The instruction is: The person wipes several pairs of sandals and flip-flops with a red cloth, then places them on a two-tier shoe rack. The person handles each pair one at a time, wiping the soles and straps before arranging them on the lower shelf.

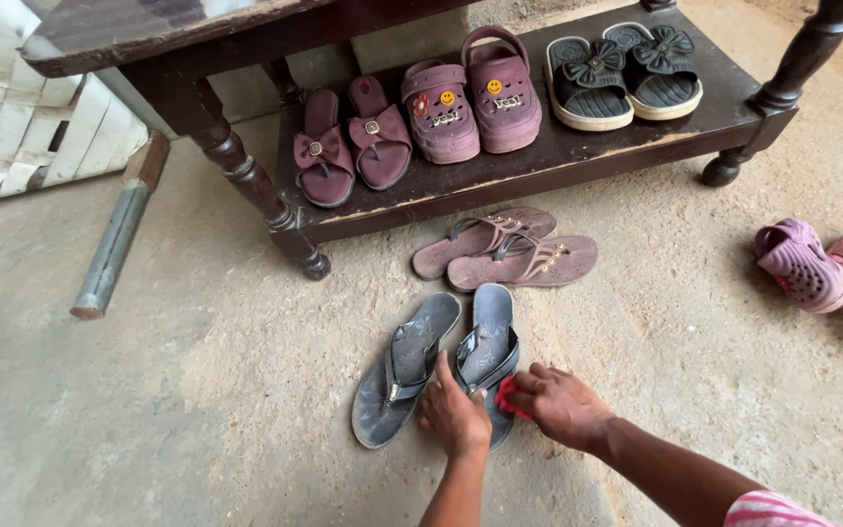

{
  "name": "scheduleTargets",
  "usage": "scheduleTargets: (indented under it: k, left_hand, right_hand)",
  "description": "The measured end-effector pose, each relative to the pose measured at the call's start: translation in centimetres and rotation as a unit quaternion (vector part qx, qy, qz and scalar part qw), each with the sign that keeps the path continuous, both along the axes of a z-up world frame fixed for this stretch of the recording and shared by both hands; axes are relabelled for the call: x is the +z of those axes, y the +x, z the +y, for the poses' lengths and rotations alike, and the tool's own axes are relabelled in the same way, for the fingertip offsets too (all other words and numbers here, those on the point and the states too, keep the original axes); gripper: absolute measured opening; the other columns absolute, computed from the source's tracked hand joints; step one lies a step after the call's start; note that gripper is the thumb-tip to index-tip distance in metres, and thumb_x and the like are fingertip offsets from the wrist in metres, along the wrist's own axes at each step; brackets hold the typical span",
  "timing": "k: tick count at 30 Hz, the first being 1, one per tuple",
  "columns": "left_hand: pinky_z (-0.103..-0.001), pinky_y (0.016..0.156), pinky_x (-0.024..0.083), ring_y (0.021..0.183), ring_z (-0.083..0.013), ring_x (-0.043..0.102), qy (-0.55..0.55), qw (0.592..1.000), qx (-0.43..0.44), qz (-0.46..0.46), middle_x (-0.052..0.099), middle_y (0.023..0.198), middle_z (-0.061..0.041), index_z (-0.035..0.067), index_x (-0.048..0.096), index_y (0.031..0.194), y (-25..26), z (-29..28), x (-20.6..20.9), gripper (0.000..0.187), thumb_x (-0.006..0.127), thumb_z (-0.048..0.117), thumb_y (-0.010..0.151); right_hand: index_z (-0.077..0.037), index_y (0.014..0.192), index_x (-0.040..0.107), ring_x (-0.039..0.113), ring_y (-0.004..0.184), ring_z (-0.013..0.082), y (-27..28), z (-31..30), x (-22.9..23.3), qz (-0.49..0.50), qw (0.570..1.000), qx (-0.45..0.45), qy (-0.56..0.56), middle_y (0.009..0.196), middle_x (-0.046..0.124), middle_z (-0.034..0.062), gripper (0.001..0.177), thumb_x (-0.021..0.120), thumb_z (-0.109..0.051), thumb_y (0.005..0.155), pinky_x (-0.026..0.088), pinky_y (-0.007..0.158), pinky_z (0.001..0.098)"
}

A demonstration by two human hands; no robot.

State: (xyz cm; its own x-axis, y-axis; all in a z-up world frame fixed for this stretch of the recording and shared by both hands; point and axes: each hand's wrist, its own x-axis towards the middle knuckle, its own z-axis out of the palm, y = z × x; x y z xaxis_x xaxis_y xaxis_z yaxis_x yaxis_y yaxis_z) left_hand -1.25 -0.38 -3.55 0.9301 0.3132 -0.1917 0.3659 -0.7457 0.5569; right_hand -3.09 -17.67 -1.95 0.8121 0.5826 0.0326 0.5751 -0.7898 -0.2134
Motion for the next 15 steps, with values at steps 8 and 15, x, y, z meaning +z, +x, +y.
scheduleTargets:
  k: [8, 15]
  left_hand:
    - [-0.037, 0.101, 0.054, 0.107, -0.0251, 0.072, -0.231, 0.972, -0.034, -0.033, 0.076, 0.118, -0.016, 0.002, 0.066, 0.124, 2.4, 0.9, -2.6, 0.052, 0.086, 0.012, 0.076]
    - [-0.030, 0.091, 0.052, 0.103, -0.0139, 0.068, -0.484, 0.875, 0.009, -0.022, 0.074, 0.120, -0.006, 0.003, 0.056, 0.135, 2.0, 1.0, 1.9, 0.049, 0.072, 0.001, 0.089]
  right_hand:
    - [-0.022, 0.119, 0.074, 0.065, 0.108, 0.0230, 0.5, -2.1, 3.3, 0.024, 0.996, 0.071, 0.051, 0.121, 0.071, 0.0017, 0.036, 0.069, -0.008, 0.086, 0.054, 0.094, 0.0365]
    - [-0.015, 0.122, 0.072, 0.065, 0.105, 0.0279, 2.1, -0.2, 7.1, 0.013, 0.981, -0.164, 0.099, 0.119, 0.071, 0.0051, 0.048, 0.081, -0.020, 0.075, 0.055, 0.093, 0.0398]
